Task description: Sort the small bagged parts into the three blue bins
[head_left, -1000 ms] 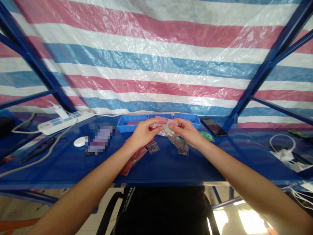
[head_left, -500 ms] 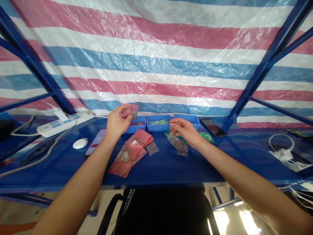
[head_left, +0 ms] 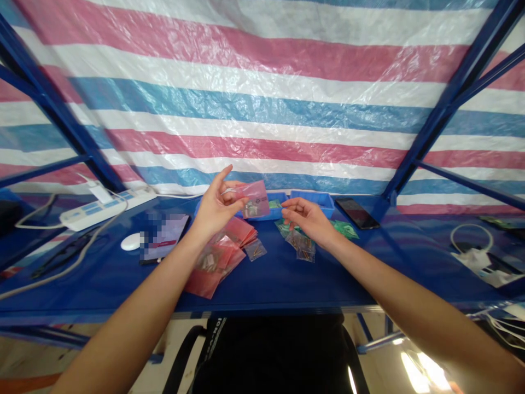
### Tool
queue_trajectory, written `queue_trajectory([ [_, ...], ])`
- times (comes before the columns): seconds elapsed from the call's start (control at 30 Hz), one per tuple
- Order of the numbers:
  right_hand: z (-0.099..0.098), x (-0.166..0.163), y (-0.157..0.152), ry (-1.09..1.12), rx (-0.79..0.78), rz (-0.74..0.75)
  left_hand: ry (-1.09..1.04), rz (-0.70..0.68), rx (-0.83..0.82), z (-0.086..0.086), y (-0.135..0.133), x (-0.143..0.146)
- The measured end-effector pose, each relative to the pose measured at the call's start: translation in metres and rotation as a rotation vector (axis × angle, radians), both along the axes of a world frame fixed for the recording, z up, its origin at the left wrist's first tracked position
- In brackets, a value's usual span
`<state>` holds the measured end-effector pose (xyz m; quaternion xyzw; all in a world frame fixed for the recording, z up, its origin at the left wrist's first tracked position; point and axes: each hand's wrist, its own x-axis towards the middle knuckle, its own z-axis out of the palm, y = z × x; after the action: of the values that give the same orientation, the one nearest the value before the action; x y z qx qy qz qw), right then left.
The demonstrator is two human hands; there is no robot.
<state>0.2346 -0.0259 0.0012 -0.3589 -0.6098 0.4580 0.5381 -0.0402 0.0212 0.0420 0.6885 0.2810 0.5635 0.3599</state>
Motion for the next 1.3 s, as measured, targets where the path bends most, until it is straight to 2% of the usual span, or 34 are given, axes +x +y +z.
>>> queue_trajectory([
  [0.2, 0.011, -0.004, -0.011, 0.014, 0.083, 0.046, 0.018, -0.310, -0.216, -0.007, -0.017, 0.020],
  [0.4, 0.013, -0.008, -0.017, -0.006, -0.009, 0.095, 0.135, -0.415, -0.297, -0.011, -0.033, 0.032],
  [0.57, 0.007, -0.006, -0.009, 0.114, -0.014, -0.021, 0.240, -0.399, -0.255, -0.013, -0.036, 0.035],
  [0.67, 0.005, -0.003, -0.006, 0.177, -0.059, -0.029, 0.251, -0.360, -0.239, -0.012, -0.034, 0.035],
  [0.93, 0.010, -0.005, -0.007, 0.220, -0.119, -0.031, 0.044, -0.137, -0.313, -0.010, -0.020, 0.028],
  [1.13, 0.010, -0.003, -0.006, 0.248, -0.152, -0.054, -0.102, -0.179, -0.548, -0.010, -0.020, 0.026],
  [1.3, 0.008, -0.002, -0.004, 0.232, -0.153, -0.051, -0.161, -0.134, -0.542, -0.004, -0.020, 0.026],
])
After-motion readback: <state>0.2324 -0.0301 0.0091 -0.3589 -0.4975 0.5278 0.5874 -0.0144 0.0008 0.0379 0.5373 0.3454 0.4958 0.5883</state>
